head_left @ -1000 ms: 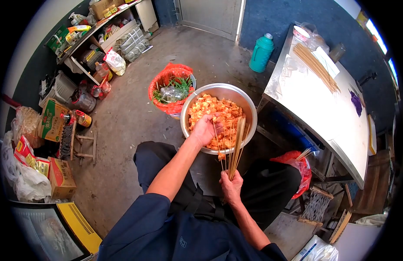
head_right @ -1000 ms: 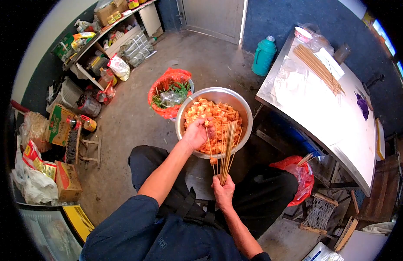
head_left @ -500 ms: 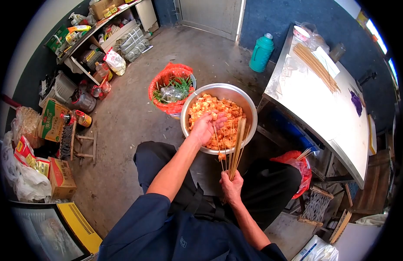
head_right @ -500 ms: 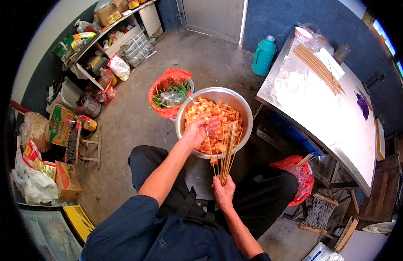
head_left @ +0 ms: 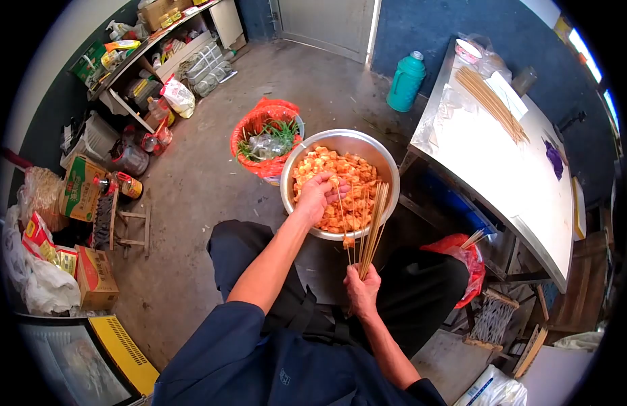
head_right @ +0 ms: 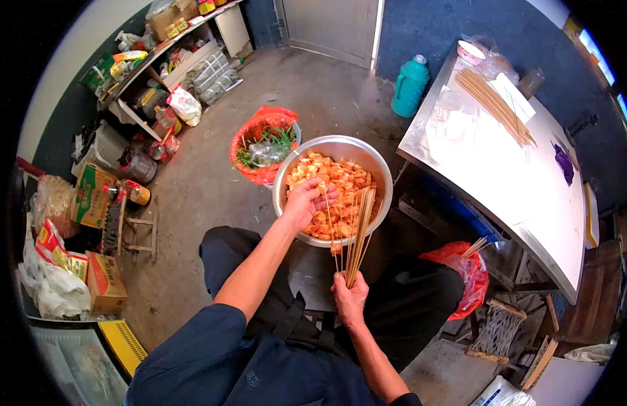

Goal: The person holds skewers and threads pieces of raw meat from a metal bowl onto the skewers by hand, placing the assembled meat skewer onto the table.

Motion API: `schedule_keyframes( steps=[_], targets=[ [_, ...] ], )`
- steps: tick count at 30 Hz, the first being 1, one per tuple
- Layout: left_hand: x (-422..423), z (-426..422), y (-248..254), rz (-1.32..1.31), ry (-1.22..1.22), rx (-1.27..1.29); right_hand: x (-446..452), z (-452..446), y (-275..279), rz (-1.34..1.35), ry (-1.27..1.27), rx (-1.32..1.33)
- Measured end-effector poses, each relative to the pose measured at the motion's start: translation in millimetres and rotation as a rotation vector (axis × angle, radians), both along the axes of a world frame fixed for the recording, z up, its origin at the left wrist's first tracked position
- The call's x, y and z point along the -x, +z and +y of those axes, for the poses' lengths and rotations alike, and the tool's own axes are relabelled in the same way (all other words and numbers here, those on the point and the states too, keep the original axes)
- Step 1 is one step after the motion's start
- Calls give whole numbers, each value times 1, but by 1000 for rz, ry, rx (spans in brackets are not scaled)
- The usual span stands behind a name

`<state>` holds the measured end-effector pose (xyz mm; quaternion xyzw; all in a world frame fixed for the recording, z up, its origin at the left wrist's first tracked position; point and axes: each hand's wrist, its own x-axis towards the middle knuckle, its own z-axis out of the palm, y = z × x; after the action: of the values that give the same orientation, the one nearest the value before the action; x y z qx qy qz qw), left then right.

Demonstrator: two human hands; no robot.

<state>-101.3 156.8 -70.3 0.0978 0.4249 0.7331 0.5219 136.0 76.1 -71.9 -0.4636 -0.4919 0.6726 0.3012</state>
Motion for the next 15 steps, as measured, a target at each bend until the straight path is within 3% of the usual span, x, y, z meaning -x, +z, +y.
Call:
schedule_keyframes(
  steps=[15],
  targets=[
    [5, -1, -5, 32, -52, 14, -1, 1, -5, 11, 4, 19]
  ],
)
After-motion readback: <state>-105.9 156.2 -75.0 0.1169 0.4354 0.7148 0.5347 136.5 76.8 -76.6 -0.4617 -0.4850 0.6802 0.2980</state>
